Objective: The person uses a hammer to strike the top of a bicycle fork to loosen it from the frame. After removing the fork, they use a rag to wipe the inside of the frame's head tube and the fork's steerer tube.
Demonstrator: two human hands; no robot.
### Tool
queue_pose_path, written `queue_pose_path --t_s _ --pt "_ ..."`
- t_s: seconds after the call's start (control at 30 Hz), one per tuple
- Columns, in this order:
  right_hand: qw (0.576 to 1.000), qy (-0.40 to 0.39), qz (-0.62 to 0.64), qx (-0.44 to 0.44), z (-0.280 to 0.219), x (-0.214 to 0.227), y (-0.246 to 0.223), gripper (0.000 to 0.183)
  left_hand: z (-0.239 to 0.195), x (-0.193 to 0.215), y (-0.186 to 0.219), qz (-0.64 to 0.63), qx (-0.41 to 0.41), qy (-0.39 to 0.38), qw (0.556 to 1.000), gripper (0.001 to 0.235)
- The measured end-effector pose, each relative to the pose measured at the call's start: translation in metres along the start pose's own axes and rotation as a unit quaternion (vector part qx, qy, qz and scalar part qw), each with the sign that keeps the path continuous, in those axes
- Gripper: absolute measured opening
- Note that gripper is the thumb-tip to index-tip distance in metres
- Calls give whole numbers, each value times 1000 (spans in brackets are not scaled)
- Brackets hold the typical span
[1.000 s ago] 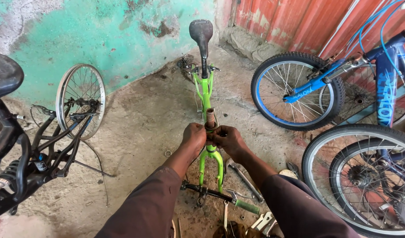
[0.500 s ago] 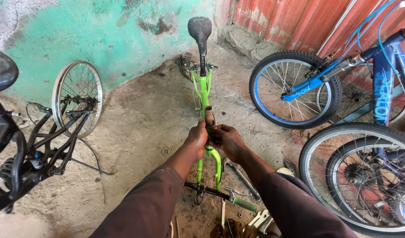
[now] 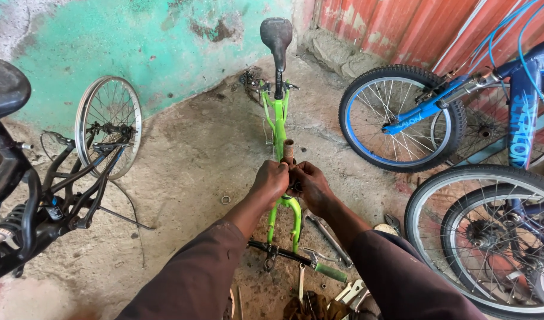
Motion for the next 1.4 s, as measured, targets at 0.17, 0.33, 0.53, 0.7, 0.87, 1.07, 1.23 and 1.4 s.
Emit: queue_pose_path --t_s 0.17,0.33,0.53,0.7,0.87,1.07,1.23,1.4 --pt "998 -17 60 7 8 5 10 13 45 -9 -26 281 -127 158 938 57" --pt "997 -12 75 16 10 4 11 22 47 -4 -25 262 -188 111 940 51" --pt "985 -98 140 21 12 12 13 27 49 -2 -8 286 -139 132 939 38" --pt "971 -134 197 -10 -2 38 46 21 47 12 -5 242 -122 157 950 32" --pt "961 34 274 30 -17 92 114 34 31 28 7 235 -184 145 943 40" --pt "956 251 85 -126 42 228 268 11 29 39 4 240 -149 145 948 43" --pt "974 172 -93 -117 74 263 361 17 24 31 10 239 -130 115 956 45" --pt "939 95 -246 -221 88 260 347 46 36 29 6 216 -123 103 963 38"
Point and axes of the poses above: each hand's wrist, its own z-axis towards the middle knuckle, its own x-axis out of the back of the hand, y = z × x, the point moved 2 cm from there along z, towards the middle knuckle, and after that the axes turned 2 degrees about -z, right-handed, at the moved point
